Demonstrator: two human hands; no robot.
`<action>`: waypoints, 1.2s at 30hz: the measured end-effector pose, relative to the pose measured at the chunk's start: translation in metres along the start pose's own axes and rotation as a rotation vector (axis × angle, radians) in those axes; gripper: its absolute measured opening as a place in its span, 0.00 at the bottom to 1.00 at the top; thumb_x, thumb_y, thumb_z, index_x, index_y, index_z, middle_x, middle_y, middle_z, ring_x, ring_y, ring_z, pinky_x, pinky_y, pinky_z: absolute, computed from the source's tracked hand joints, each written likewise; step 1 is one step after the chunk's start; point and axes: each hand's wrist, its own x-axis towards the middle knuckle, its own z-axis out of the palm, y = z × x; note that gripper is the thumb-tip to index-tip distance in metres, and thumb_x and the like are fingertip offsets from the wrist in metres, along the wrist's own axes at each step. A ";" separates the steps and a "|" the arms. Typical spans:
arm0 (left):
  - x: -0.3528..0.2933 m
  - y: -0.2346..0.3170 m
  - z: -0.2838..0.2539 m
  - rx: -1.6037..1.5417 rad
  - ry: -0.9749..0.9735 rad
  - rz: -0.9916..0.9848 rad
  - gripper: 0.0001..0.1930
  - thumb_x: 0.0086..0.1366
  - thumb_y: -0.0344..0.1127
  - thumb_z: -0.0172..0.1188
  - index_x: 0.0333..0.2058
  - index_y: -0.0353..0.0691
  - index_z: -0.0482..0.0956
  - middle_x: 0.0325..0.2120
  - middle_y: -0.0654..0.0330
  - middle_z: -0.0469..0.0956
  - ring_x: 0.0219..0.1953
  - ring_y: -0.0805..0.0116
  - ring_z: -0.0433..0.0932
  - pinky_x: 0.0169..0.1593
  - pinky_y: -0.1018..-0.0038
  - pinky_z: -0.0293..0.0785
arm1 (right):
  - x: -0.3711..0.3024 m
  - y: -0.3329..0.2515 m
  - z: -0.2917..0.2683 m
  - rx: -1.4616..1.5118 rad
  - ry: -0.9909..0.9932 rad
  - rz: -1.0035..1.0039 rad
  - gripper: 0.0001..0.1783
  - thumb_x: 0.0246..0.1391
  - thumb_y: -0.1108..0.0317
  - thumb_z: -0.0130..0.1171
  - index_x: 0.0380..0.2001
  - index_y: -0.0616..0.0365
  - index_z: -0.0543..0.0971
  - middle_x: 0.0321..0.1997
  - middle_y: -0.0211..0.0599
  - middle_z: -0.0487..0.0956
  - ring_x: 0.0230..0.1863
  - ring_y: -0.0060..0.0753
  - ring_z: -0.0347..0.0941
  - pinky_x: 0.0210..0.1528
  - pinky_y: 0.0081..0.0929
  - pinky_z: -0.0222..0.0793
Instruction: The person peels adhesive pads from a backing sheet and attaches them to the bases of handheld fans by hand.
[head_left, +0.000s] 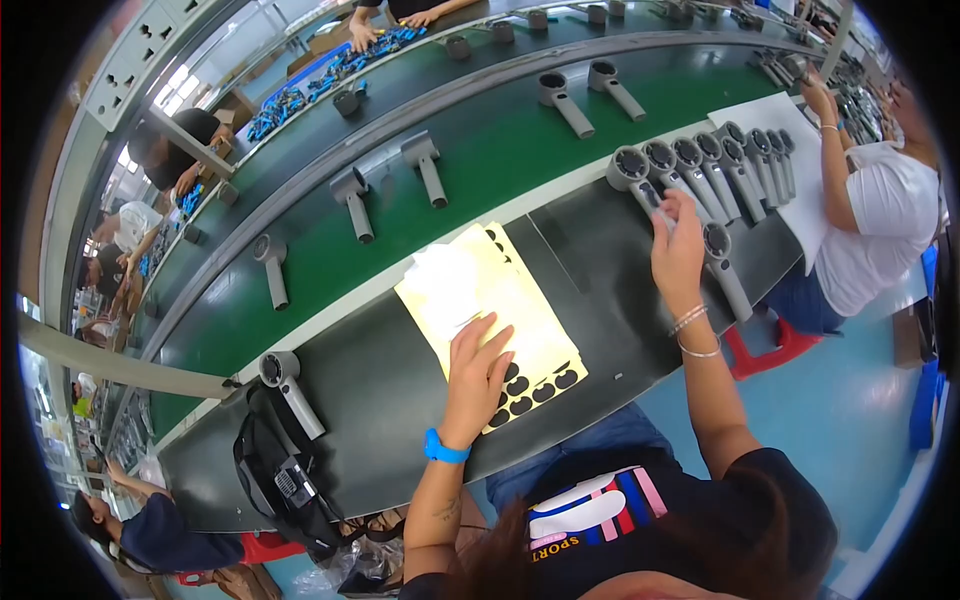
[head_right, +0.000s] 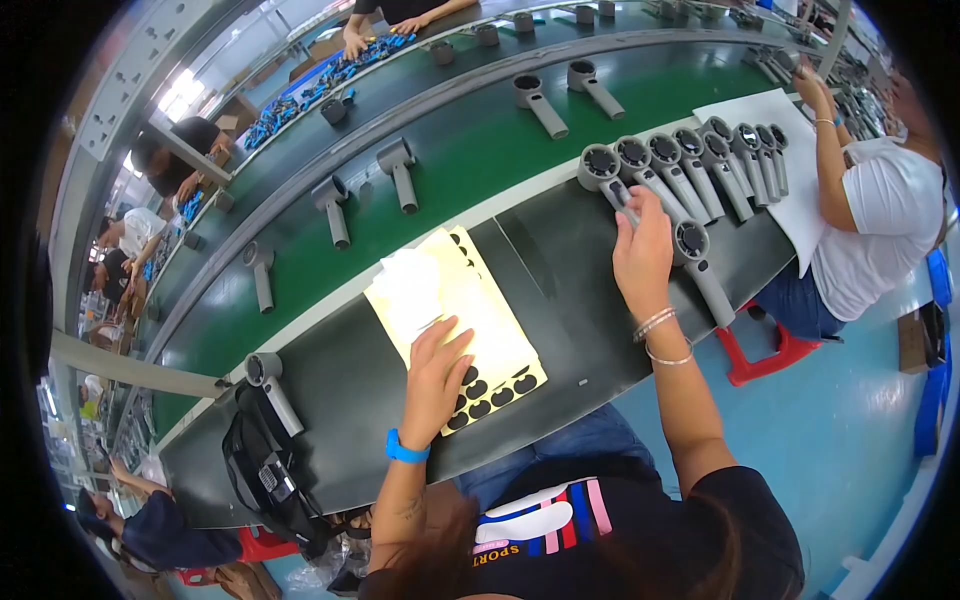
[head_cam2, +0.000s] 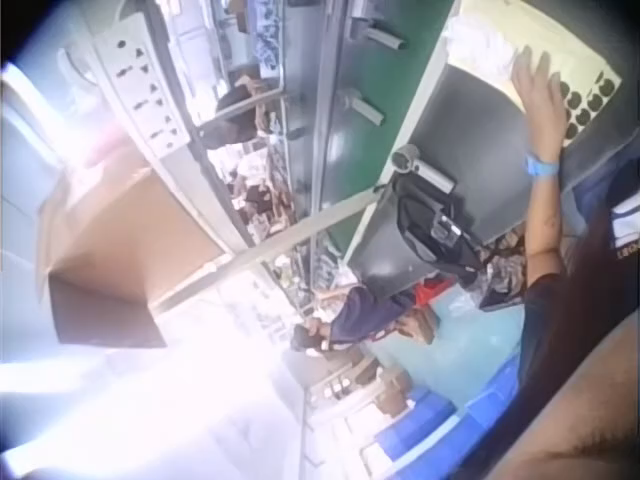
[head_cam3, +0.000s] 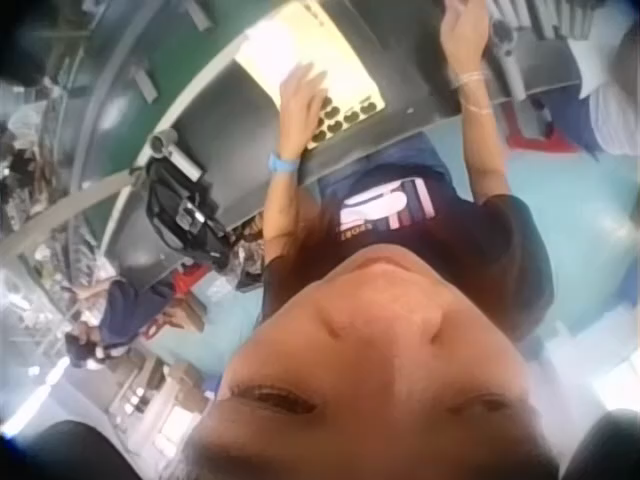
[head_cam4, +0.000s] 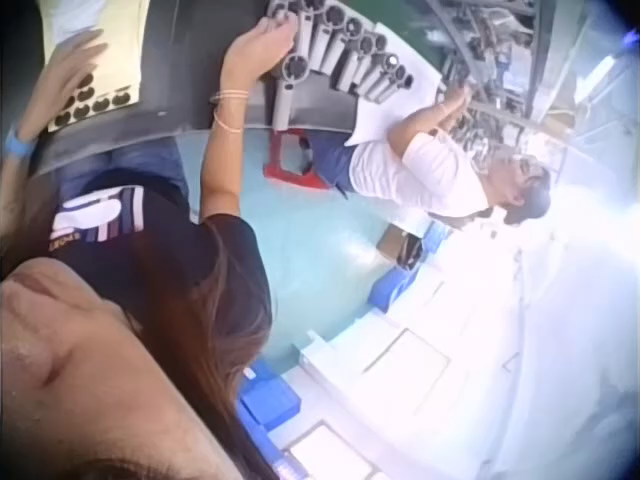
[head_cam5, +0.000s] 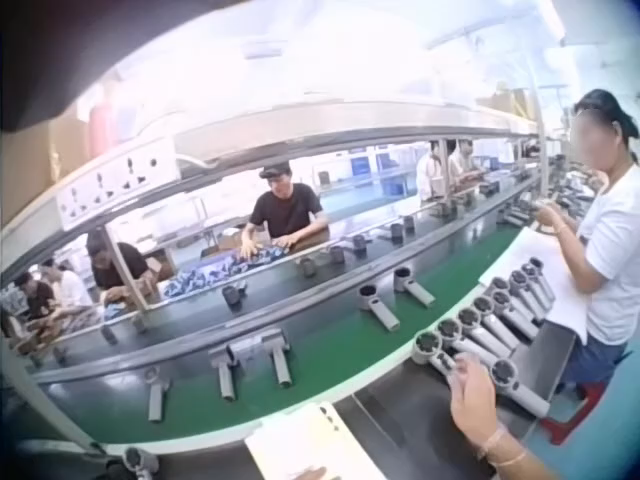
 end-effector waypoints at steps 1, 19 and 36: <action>-0.001 -0.001 0.001 0.003 -0.001 0.003 0.16 0.60 0.28 0.60 0.48 0.40 0.79 0.55 0.53 0.70 0.58 0.50 0.65 0.60 0.62 0.63 | 0.002 0.012 0.006 -0.114 -0.007 -0.027 0.25 0.53 0.79 0.54 0.56 0.59 0.65 0.46 0.51 0.73 0.47 0.51 0.71 0.49 0.37 0.68; -0.005 -0.008 0.001 -0.017 0.046 0.038 0.15 0.59 0.28 0.61 0.46 0.38 0.79 0.53 0.52 0.71 0.56 0.49 0.67 0.58 0.62 0.65 | -0.002 -0.002 0.000 0.322 0.085 -0.042 0.56 0.39 0.87 0.65 0.67 0.52 0.45 0.71 0.43 0.47 0.50 0.38 0.75 0.49 0.31 0.74; 0.016 0.053 -0.036 -0.473 0.234 0.039 0.35 0.54 0.17 0.62 0.60 0.34 0.59 0.49 0.45 0.74 0.35 0.67 0.81 0.40 0.74 0.79 | -0.028 -0.136 -0.002 0.922 -0.658 -0.651 0.51 0.45 0.89 0.57 0.66 0.45 0.41 0.68 0.65 0.50 0.67 0.58 0.57 0.60 0.45 0.65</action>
